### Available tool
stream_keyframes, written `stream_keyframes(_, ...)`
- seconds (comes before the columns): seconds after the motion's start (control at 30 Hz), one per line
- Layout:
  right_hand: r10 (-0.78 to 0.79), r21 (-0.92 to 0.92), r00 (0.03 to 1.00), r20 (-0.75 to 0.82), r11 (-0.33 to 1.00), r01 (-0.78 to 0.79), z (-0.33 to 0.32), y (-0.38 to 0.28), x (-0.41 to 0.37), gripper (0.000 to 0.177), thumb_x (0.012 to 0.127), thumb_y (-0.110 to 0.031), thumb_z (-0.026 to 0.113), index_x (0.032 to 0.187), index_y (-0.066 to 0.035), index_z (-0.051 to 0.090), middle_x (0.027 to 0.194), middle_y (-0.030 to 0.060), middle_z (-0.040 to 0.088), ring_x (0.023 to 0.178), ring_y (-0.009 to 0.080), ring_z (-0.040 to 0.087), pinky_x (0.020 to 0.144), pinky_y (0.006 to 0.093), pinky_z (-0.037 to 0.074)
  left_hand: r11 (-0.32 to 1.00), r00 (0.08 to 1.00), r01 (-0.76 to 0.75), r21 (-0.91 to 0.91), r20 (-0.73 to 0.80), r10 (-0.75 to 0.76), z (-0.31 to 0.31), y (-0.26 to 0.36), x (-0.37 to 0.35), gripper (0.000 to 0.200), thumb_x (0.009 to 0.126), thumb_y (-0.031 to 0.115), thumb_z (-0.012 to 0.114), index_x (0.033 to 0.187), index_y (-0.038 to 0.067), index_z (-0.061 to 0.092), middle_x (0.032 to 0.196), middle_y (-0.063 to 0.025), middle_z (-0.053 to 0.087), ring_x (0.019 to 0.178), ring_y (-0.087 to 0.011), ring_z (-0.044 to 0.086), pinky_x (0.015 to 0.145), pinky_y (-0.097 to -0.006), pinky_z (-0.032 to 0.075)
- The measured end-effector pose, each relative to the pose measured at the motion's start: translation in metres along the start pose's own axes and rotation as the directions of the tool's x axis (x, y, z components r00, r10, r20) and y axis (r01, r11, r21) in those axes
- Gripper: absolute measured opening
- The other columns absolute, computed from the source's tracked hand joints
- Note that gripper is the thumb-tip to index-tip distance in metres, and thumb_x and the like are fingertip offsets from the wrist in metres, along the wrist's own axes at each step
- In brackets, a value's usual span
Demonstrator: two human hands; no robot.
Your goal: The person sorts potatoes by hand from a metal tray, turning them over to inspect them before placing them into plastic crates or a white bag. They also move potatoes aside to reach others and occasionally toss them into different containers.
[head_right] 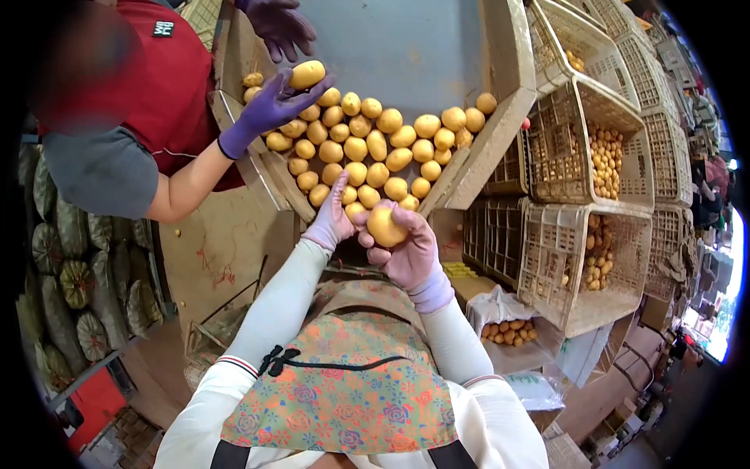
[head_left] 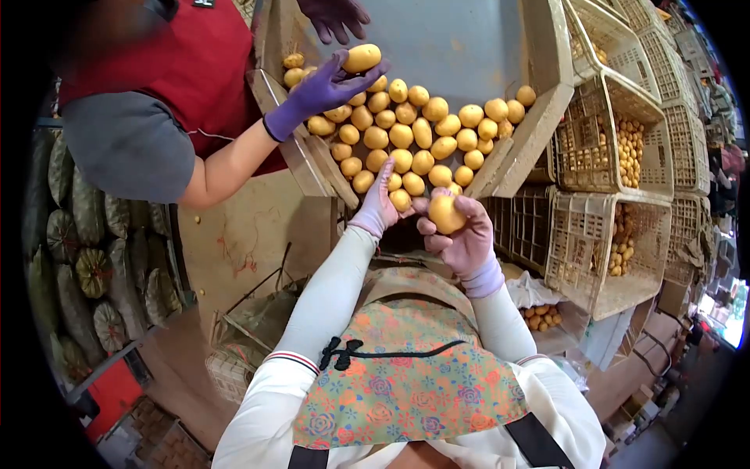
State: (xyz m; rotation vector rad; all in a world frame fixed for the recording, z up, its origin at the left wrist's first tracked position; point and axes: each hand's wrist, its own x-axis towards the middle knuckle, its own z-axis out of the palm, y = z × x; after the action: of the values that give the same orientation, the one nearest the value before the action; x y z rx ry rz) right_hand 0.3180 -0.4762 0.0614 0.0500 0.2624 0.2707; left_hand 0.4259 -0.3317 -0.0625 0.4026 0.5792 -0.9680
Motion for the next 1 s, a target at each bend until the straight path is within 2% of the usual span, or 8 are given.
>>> stream_keyframes(0.2, -0.036, 0.016, 0.999, -0.039, 0.999, 0.037, 0.019, 0.010, -0.006, 0.065, 0.105, -0.030, 0.047, 0.160, -0.008, 0.022, 0.147, 0.0291, 0.046, 0.114, 0.0365, 0.060, 0.083, 0.0379, 0.058, 1.000, 0.998, 0.020, -0.012, 0.054, -0.019, -0.002, -0.001, -0.004, 0.074, 0.090, 0.060, 0.068, 0.148, 0.020, 0.045, 0.149, -0.0098, 0.050, 0.133, -0.0310, 0.052, 0.104, -0.0520, 0.049)
stream_keyframes(0.4, -0.098, -0.195, 0.991, -0.094, 0.978, 0.079, 0.002, 0.000, -0.032, 0.040, 0.100, -0.021, 0.059, 0.136, -0.004, 0.054, 0.121, 0.0188, 0.064, 0.098, 0.0254, 0.066, 0.078, 0.0329, 0.057, 0.991, 0.999, 0.030, 0.131, 0.009, -0.032, -0.023, 0.007, 0.009, 0.062, 0.097, 0.057, 0.056, 0.149, 0.025, 0.044, 0.154, -0.0003, 0.046, 0.142, -0.0297, 0.043, 0.110, -0.0682, 0.038)
stream_keyframes(0.5, -0.187, -0.918, 0.933, -0.309, 0.315, -0.241, -0.009, -0.040, -0.118, 0.026, 0.097, -0.027, 0.064, 0.107, -0.003, 0.068, 0.094, 0.0097, 0.070, 0.081, 0.0188, 0.064, 0.075, 0.0319, 0.054, 0.972, 0.996, 0.066, 0.225, -0.081, -0.049, -0.020, 0.008, 0.004, 0.072, 0.088, 0.067, 0.065, 0.148, 0.032, 0.045, 0.153, 0.0010, 0.048, 0.139, -0.0288, 0.047, 0.100, -0.0703, 0.042)
stream_keyframes(0.6, -0.398, -0.431, 0.514, -0.760, -0.284, -0.857, -0.016, -0.078, -0.243, 0.040, 0.088, -0.035, 0.071, 0.111, -0.002, 0.070, 0.104, 0.0169, 0.072, 0.100, 0.0251, 0.070, 0.094, 0.0349, 0.052, 0.973, 0.989, 0.082, 0.218, -0.140, -0.052, -0.009, 0.006, -0.001, 0.073, 0.088, 0.067, 0.065, 0.149, 0.033, 0.043, 0.153, 0.0018, 0.047, 0.140, -0.0280, 0.047, 0.100, -0.0698, 0.041)
stream_keyframes(0.67, -0.724, 0.057, 0.289, -0.626, -0.412, -0.909, -0.047, -0.078, -0.294, 0.038, 0.089, -0.022, 0.068, 0.125, -0.011, 0.068, 0.123, 0.0179, 0.068, 0.116, 0.0302, 0.065, 0.099, 0.0370, 0.051, 0.975, 0.989, 0.028, 0.219, -0.145, 0.004, -0.006, 0.004, -0.001, 0.072, 0.089, 0.066, 0.064, 0.150, 0.034, 0.042, 0.153, 0.0023, 0.046, 0.141, -0.0268, 0.044, 0.102, -0.0681, 0.041)
stream_keyframes(0.73, -0.595, -0.314, 0.774, -0.214, -0.709, -0.632, -0.090, -0.091, -0.301, 0.049, 0.090, -0.020, 0.066, 0.135, -0.005, 0.059, 0.137, 0.0201, 0.060, 0.126, 0.0331, 0.058, 0.106, 0.0390, 0.047, 0.977, 0.988, 0.044, 0.207, -0.154, -0.012, 0.003, 0.004, -0.005, 0.070, 0.091, 0.065, 0.063, 0.150, 0.035, 0.041, 0.155, 0.0027, 0.044, 0.143, -0.0267, 0.042, 0.103, -0.0686, 0.040)
stream_keyframes(0.8, -0.650, -0.733, 0.752, -0.108, -0.459, -0.502, 0.016, -0.049, -0.171, 0.049, 0.092, -0.022, 0.067, 0.135, -0.001, 0.059, 0.133, 0.0221, 0.061, 0.125, 0.0384, 0.057, 0.109, 0.0428, 0.044, 0.974, 0.989, 0.065, 0.216, -0.142, -0.034, 0.003, 0.005, -0.005, 0.068, 0.090, 0.068, 0.061, 0.148, 0.039, 0.041, 0.153, 0.0081, 0.044, 0.139, -0.0245, 0.046, 0.103, -0.0658, 0.039)
stream_keyframes(1.0, -0.408, -0.534, 0.818, 0.406, -0.832, -0.150, -0.005, -0.024, 0.021, 0.065, 0.088, -0.031, 0.071, 0.140, 0.003, 0.051, 0.139, 0.0304, 0.053, 0.131, 0.0450, 0.050, 0.112, 0.0463, 0.040, 0.992, 0.993, 0.121, 0.037, 0.005, -0.121, -0.016, 0.012, -0.003, 0.062, 0.094, 0.060, 0.062, 0.148, 0.034, 0.044, 0.152, 0.0020, 0.048, 0.137, -0.0274, 0.049, 0.104, -0.0661, 0.039)
